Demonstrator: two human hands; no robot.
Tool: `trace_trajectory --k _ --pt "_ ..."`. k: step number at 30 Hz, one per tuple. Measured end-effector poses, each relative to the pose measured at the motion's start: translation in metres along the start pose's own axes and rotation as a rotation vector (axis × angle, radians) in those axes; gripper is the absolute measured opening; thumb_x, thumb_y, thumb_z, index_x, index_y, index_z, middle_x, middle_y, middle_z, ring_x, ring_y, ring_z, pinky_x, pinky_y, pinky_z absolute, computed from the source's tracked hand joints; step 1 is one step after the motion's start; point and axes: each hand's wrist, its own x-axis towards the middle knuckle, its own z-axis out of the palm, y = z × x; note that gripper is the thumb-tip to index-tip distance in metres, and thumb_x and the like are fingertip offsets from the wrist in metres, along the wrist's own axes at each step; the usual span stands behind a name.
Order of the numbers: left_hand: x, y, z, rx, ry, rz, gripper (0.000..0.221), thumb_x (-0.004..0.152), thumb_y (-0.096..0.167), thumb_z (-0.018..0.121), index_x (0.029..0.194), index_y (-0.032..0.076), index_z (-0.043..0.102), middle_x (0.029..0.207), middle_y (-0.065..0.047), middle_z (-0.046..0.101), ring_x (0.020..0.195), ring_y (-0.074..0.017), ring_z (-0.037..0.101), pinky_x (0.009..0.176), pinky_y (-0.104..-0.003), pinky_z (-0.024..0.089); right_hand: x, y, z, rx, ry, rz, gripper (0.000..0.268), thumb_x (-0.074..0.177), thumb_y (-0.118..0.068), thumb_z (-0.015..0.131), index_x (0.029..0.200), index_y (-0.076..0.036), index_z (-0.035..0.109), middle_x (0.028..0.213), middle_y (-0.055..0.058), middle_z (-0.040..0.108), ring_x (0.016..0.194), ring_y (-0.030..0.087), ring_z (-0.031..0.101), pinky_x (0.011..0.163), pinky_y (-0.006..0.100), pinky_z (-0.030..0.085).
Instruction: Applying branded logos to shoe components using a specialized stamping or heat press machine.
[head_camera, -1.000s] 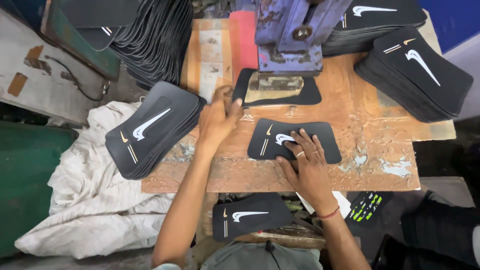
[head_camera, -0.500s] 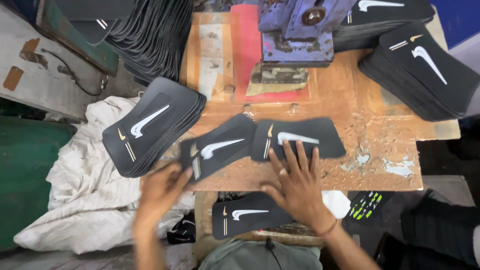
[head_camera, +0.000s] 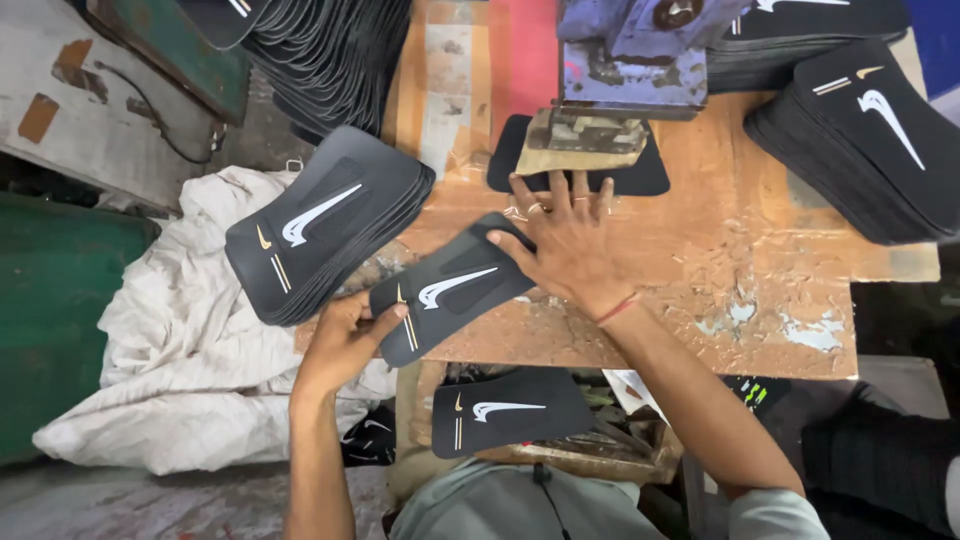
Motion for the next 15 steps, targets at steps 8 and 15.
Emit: trace_trajectory --k 8,15 --pt "-0.003 -0.011 0.000 0.003 0.007 0.078 0.022 0.096 0.018 0.072 0.107 0.000 0.076 0.076 0.004 0.067 0.063 -0.0026 0.053 0.052 -0.023 0.042 -0.072 0.004 -0.030 0.240 0.006 -0.123 0.069 0.102 -0.046 0.060 0.155 -0.004 0.044 0.163 0.026 0.035 0.155 0.044 0.028 0.126 0.060 0.021" --pt "0.003 -0.005 0.005 -0.036 0.011 0.155 0.022 0.095 0.017 0.072 0.107 0.000 0.073 0.080 0.004 0.072 0.068 -0.0013 0.062 0.058 -0.021 0.051 -0.118 -0.006 -0.046 0.214 0.062 0.035 0.059 0.097 -0.031 0.065 0.147 -0.003 0.054 0.157 0.019 0.048 0.149 0.037 0.039 0.124 0.053 0.026"
